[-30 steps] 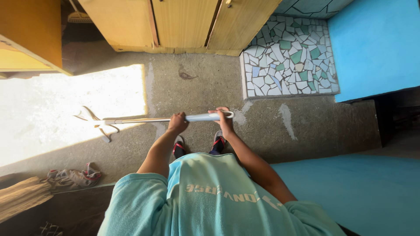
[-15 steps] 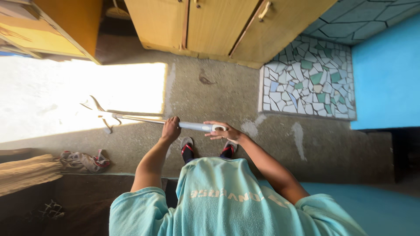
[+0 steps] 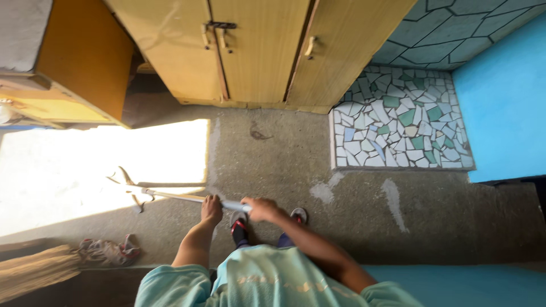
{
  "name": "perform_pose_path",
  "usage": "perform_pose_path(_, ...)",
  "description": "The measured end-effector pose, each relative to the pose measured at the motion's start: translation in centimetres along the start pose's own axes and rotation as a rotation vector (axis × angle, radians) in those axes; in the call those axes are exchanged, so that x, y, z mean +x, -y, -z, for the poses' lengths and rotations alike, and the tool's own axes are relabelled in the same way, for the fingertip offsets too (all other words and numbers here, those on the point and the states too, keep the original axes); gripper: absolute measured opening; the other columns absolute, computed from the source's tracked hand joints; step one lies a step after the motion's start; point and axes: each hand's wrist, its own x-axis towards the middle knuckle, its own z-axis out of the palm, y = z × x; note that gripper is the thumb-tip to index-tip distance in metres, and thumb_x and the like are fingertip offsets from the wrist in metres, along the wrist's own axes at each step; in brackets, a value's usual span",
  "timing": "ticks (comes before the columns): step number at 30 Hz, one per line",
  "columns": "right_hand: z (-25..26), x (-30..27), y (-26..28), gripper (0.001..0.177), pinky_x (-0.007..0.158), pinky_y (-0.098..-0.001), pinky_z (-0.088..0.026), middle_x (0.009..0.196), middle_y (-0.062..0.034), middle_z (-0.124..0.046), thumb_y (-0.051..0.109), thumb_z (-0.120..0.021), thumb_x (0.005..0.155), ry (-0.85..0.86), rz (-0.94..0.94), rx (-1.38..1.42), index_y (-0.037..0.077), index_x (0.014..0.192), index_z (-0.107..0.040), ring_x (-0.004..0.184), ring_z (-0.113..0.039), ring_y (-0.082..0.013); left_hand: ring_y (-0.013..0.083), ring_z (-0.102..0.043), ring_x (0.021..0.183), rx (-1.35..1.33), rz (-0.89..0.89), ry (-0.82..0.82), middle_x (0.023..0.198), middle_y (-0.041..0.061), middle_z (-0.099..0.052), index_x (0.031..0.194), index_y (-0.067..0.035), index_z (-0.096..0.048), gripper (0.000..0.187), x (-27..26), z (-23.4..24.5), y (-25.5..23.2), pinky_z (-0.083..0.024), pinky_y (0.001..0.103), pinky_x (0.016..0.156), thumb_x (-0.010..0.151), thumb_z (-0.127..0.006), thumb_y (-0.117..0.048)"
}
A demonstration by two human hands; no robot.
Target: The person holds a metal gardening hoe by its handle, turning it over and moving their hands along the shaft before setting it down.
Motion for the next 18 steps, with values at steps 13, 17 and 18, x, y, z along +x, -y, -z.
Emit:
perform_pose_path(13, 15.8, -12.7, -21.2, 0.05, 0.085, -0.0448, -0.056, 0.1, -0.0105, -0.077, 0.032, -0.063, 0.085, -0.089, -0.147, -0.104, 0.031, 0.135, -0.062, 0.093, -0.074, -0.0305, 0.0329, -0.06, 0.111, 0.155, -0.603, 0.142, 0.105, 0.013, -0.067, 0.116, -0.006, -0.053, 0.028, 6.4, -10.9, -20.9, -0.039, 0.048, 0.108, 0.089, -0.06, -0.01)
perform_pose_path(17, 21.2, -19.6, -26.5, 0.042, 0.085, -0.0398, -0.054, 0.098, -0.0044, -0.077, 0.028, -0.068, 0.081, -0.151, -0.346, -0.141, 0.028, 0.123, -0.07, 0.091, -0.073, -0.0225, 0.0355, -0.06, 0.113, 0.073, -0.736, 0.278, 0.108, 0.015, -0.067, 0.119, -0.007, -0.051, 0.026, 8.3, -15.9, -29.9, -0.04, 0.049, 0.106, 0.096, -0.058, -0.013)
perform_pose_path(18, 21.6, -21.2, -27.4, 0.042, 0.085, -0.0398, -0.054, 0.098, -0.0044, -0.077, 0.028, -0.068, 0.081, -0.157, -0.363, -0.132, 0.028, 0.123, -0.07, 0.091, -0.073, -0.0225, 0.0375, -0.061, 0.112, 0.054, -0.722, 0.347, 0.109, 0.016, -0.067, 0.121, -0.007, -0.051, 0.024, 8.4, -16.9, -31.9, -0.042, 0.05, 0.105, 0.098, -0.056, -0.013)
